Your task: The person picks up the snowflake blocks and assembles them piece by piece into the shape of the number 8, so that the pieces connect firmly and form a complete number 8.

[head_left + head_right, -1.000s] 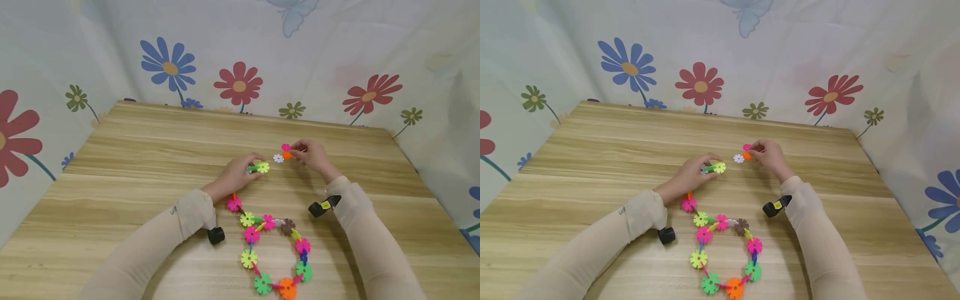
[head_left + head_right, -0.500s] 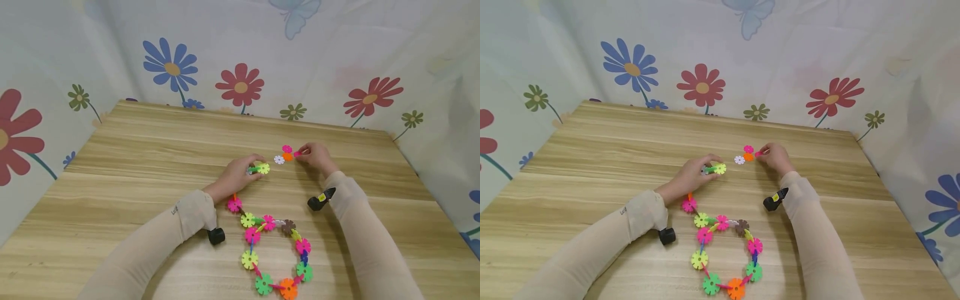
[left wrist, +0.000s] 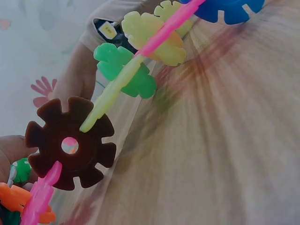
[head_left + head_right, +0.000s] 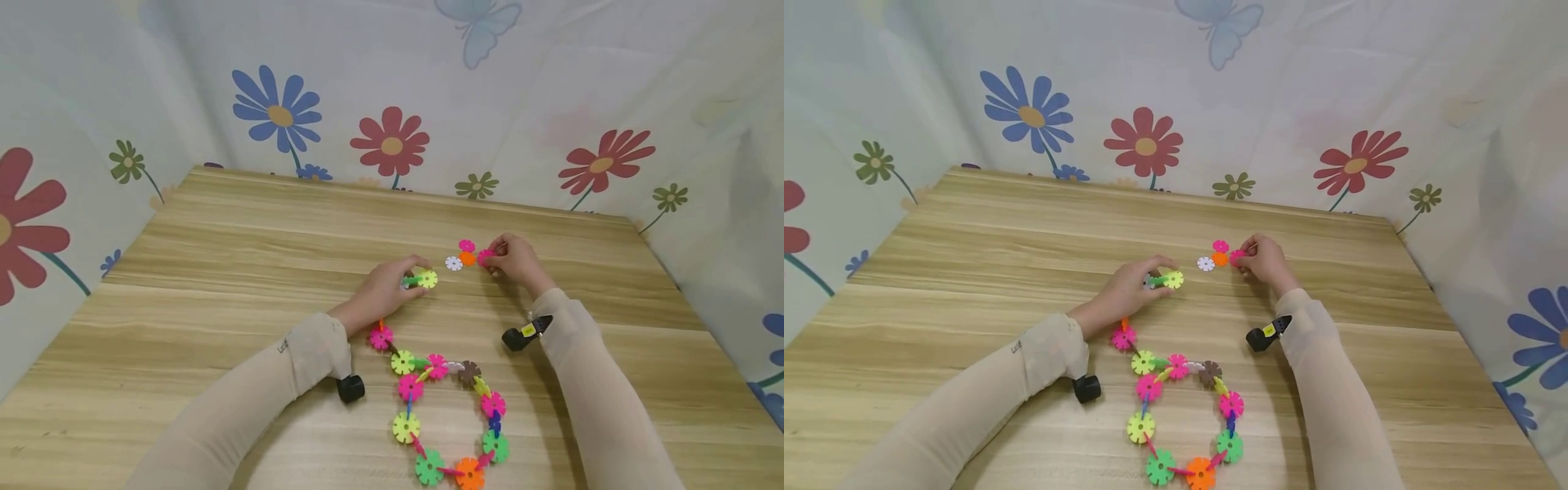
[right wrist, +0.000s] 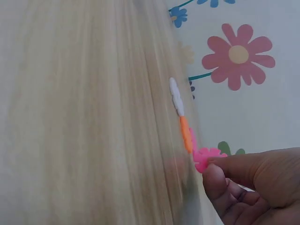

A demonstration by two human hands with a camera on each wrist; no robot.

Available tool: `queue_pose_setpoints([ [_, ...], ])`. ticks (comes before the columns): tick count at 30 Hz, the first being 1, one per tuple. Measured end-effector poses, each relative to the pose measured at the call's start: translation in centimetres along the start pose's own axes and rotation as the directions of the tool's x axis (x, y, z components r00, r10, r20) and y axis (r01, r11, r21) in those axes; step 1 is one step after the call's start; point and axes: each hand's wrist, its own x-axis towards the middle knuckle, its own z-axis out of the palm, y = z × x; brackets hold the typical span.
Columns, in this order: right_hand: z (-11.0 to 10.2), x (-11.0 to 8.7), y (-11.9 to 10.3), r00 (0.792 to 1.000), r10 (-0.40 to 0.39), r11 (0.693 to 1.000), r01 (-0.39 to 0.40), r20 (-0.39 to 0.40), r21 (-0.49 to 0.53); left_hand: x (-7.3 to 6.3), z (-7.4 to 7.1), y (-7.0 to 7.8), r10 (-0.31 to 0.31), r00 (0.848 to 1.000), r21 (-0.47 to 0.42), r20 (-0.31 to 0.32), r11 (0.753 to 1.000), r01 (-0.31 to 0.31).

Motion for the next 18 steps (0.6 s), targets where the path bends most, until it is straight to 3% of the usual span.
queue_pose_setpoints([
  [6,0.3,-1.4,-0.5,0.993,-0.098,0.993,0.102,-0.065,0.066,0.0,0.1,-0.2,-0.011,1.0,-0.009,-0.004,1.0,0.01],
  [12,1.2,-3.5,-1.5,0.977,-0.202,0.977,0.206,-0.071,0.051,0.0,0.1,-0.3,-0.015,1.0,0.0,-0.015,1.0,0.015],
  [15,1.9,-4.6,-2.1,0.957,-0.281,0.957,0.285,-0.065,0.051,0.1,0.1,-0.3,-0.02,1.0,0.005,-0.022,1.0,0.02],
  [18,2.7,-5.5,-2.5,0.916,-0.396,0.917,0.398,-0.058,0.027,0.1,0.2,-0.4,-0.029,0.999,-0.004,-0.026,1.0,0.028],
])
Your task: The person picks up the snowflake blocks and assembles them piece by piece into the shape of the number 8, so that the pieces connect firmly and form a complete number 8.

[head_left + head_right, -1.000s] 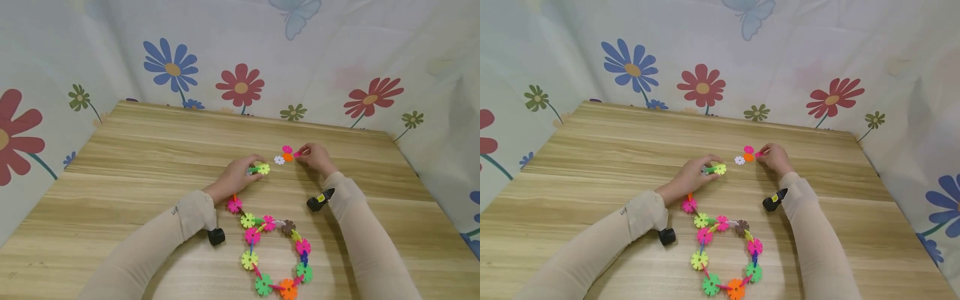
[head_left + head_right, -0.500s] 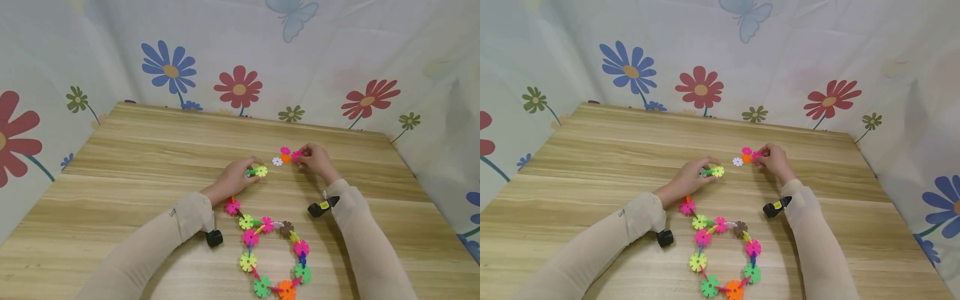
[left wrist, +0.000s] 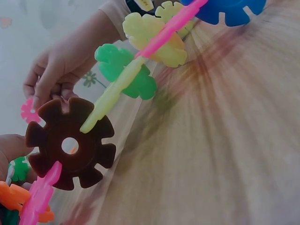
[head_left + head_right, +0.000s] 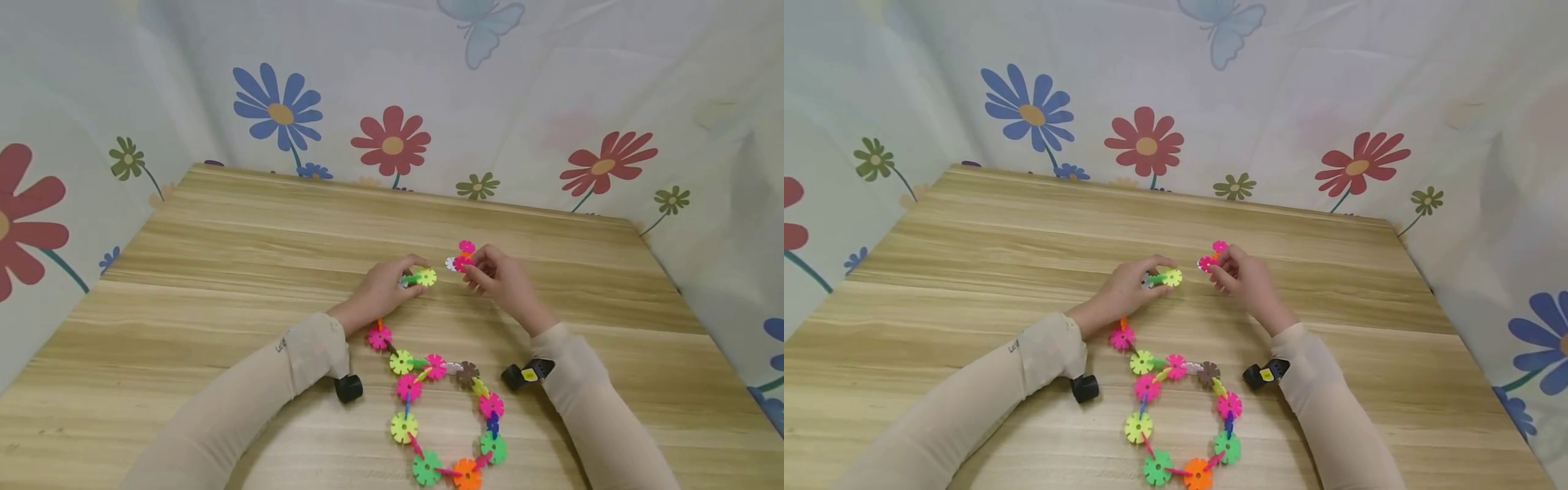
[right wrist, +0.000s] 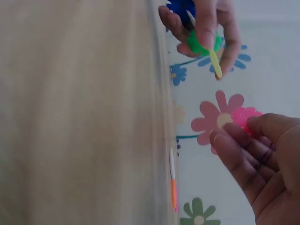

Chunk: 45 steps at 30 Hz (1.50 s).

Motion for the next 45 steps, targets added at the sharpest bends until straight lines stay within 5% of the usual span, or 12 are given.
queue_pose_setpoints([
  [7,1.4,-1.2,-1.2,0.956,-0.291,0.939,0.29,0.021,-0.187,-0.1,0.0,0.1,-0.01,1.0,-0.018,-0.004,1.0,0.01],
  [14,2.7,-1.2,-0.9,0.928,-0.373,0.884,0.361,0.018,-0.297,-0.2,0.2,-0.1,-0.014,1.0,-0.018,-0.008,1.0,0.014],
  [27,3.5,-1.4,-1.2,0.941,-0.339,0.926,0.336,0.014,-0.169,-0.2,0.4,0.2,-0.016,0.999,-0.034,-0.036,0.999,0.015],
  [45,3.1,-0.8,-1.3,0.979,-0.19,0.981,0.192,0.069,-0.026,0.1,-0.1,0.1,-0.071,0.997,-0.165,0.043,0.983,0.077],
])
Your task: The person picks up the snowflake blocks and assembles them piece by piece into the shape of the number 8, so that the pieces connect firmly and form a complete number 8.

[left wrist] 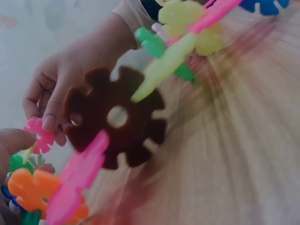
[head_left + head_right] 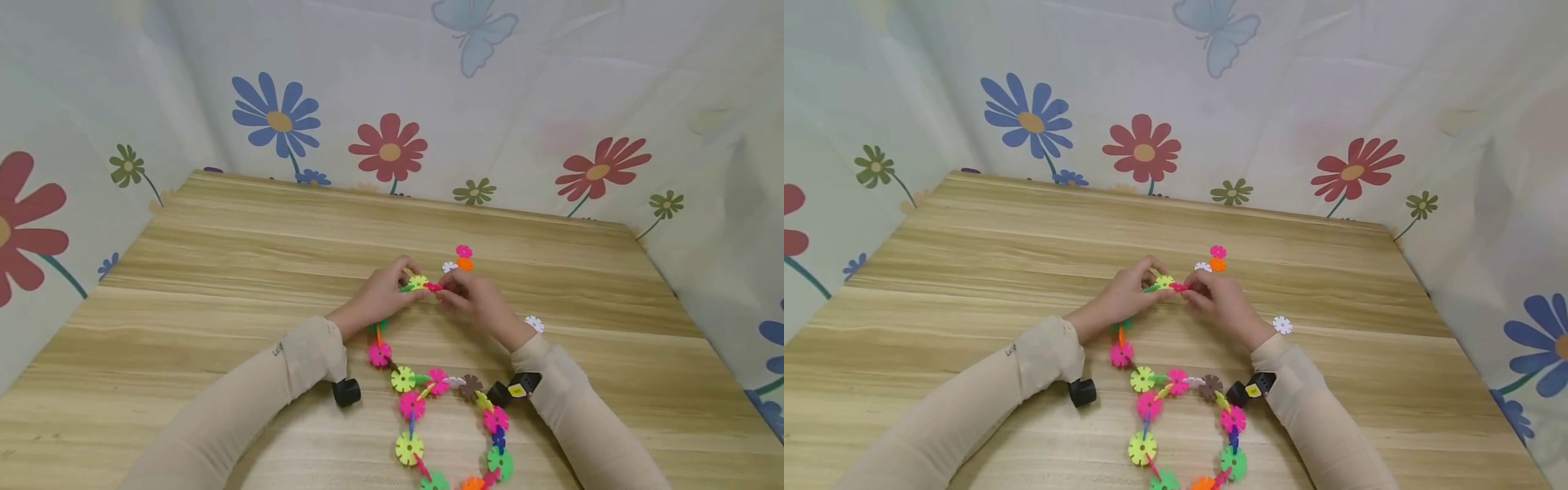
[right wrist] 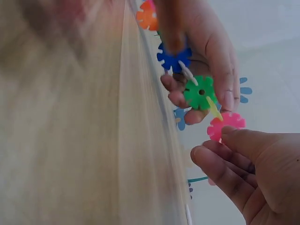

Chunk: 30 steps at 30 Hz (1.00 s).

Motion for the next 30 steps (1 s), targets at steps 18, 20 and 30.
queue_pose_setpoints([
  [18,-2.5,0.3,2.0,0.985,0.155,0.979,-0.163,-0.072,-0.121,0.3,-0.3,-0.6,0.016,0.999,0.057,0.046,0.998,-0.018],
  [20,-2.9,0.4,2.2,0.983,0.168,0.976,-0.177,-0.079,-0.13,0.3,-0.3,-0.6,0.009,0.999,0.054,0.051,0.998,-0.012],
  [30,-4.1,1.6,3.6,0.95,0.311,0.943,-0.311,-0.021,-0.119,0.4,0.1,-0.7,-0.019,0.998,0.011,0.055,1.0,0.019],
])
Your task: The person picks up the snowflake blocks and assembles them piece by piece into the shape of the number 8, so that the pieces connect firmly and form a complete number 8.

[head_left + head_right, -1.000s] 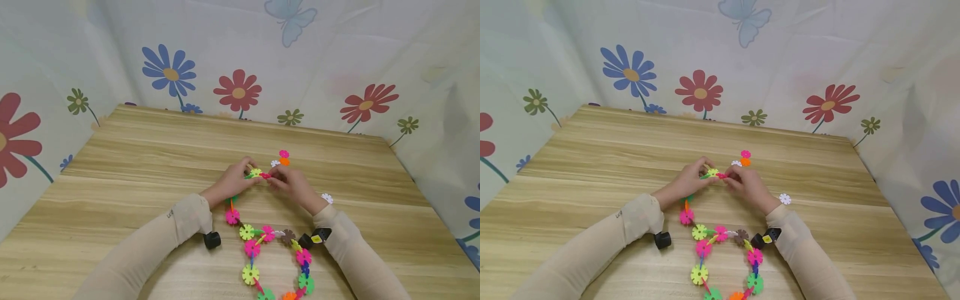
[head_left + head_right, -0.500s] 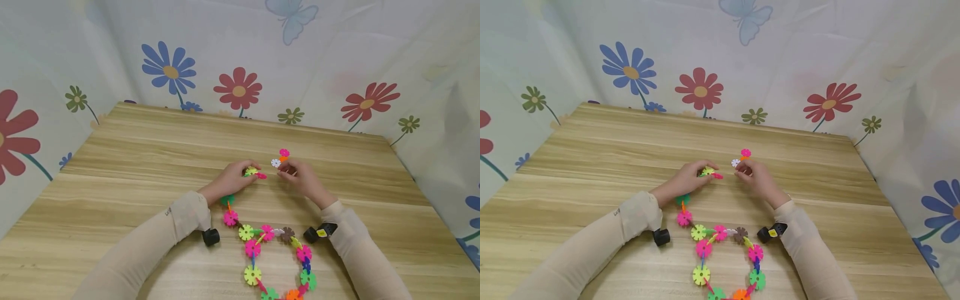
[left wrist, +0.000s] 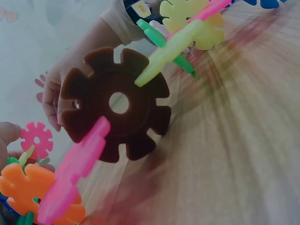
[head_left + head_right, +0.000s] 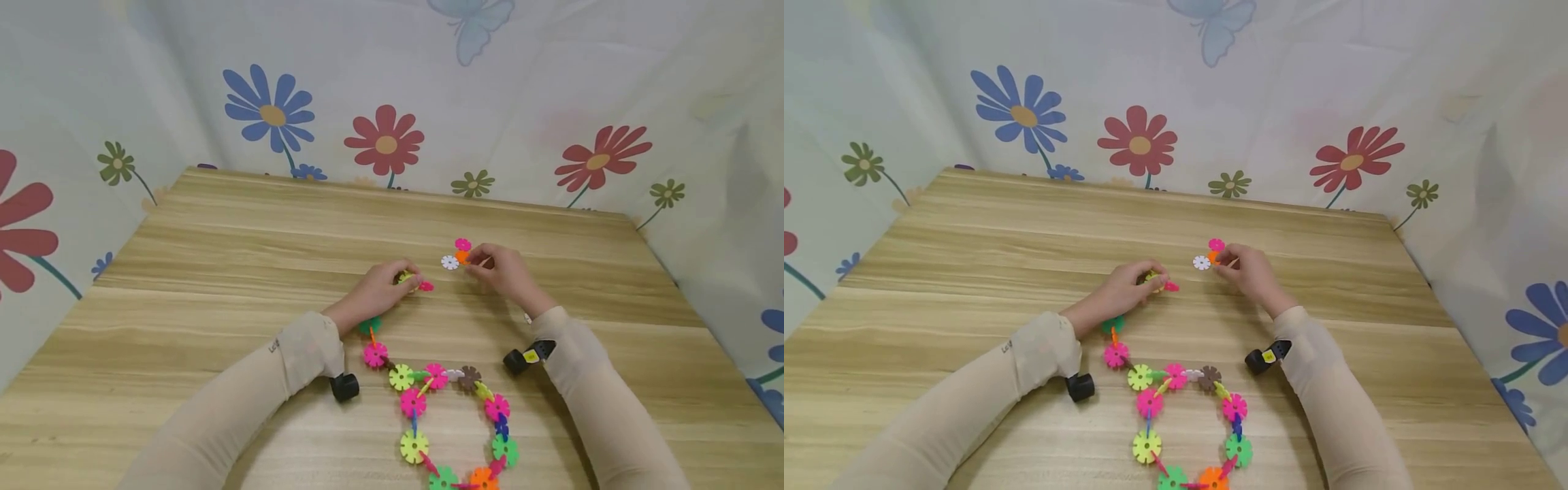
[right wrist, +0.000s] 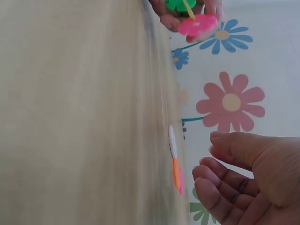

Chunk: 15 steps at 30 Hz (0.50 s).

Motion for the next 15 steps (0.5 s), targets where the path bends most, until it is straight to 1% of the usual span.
queue_pose_setpoints([
  [4,-0.2,1.2,-0.1,0.999,-0.024,0.998,0.026,0.022,-0.063,-0.1,0.0,0.0,-0.03,1.0,-0.052,0.003,0.998,0.03],
  [9,0.1,2.6,-0.3,0.997,-0.044,0.992,0.051,0.069,-0.111,-0.2,0.0,0.0,-0.038,0.999,-0.095,0.0,0.995,0.037],
  [15,0.7,3.8,-0.6,0.992,-0.027,0.988,0.045,0.121,-0.147,-0.2,-0.2,0.1,-0.038,0.999,-0.115,-0.003,0.993,0.037],
])
